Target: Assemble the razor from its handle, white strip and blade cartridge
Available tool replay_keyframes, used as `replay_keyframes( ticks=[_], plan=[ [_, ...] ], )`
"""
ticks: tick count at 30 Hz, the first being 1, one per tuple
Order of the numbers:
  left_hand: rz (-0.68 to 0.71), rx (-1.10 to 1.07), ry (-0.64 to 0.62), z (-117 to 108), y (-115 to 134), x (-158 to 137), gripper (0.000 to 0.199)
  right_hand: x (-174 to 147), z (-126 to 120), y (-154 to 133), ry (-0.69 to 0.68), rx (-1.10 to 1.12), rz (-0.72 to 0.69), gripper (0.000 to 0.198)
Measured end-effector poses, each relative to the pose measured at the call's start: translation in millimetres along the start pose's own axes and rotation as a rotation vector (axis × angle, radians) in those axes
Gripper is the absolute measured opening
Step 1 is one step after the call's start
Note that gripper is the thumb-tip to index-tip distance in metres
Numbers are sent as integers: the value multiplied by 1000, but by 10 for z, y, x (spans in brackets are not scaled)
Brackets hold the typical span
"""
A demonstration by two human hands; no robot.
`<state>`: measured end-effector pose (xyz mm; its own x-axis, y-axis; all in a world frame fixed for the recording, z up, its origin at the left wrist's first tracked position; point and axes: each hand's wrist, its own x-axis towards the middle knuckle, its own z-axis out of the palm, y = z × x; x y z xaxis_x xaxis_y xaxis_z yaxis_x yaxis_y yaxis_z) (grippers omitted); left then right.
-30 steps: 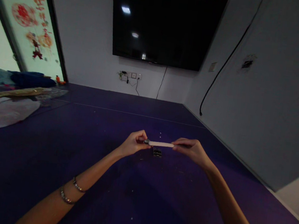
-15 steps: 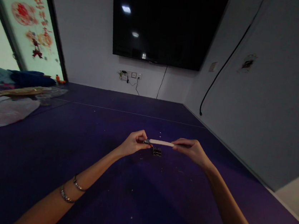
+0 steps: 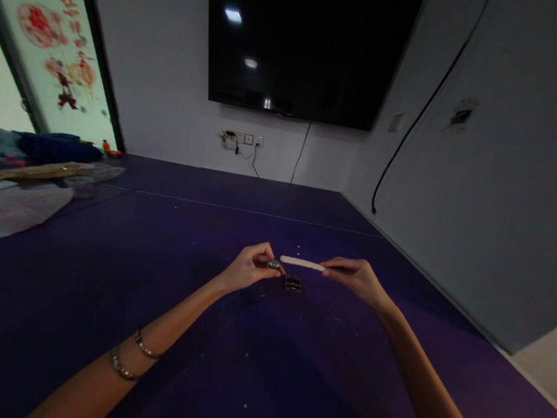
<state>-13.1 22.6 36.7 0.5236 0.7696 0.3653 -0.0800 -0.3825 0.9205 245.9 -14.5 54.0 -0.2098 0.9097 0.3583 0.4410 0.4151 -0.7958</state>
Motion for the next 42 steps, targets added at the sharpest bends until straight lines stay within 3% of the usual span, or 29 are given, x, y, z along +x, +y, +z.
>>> replay_keyframes(
  ticks=[6, 20, 25, 29, 32, 38, 42],
  plan=[
    [-11, -24, -10, 7, -20, 4, 25, -11, -10, -62, -53, 19, -34, 21],
    [2, -44, -33, 27, -17, -8, 27, -18, -14, -189, 11, -49, -43, 22],
    [-3, 14, -10, 21, -37, -2, 26, -23, -4, -206, -60, -60, -54, 22],
    [-5, 1, -26, 23, -33, 0, 26, -19, 4, -197, -5, -75, -45, 23],
    [-21, 25, -17, 24, -33, 0, 26, -21, 5, -212, -37, -76, -50, 22],
    [-1, 20, -33, 25, -50, 3, 26, -43, 26, -319, 8, -101, -80, 23],
    [-15, 43, -11, 24, -66, 4, 27, -68, 59, -418, -40, -117, -88, 20]
  ],
)
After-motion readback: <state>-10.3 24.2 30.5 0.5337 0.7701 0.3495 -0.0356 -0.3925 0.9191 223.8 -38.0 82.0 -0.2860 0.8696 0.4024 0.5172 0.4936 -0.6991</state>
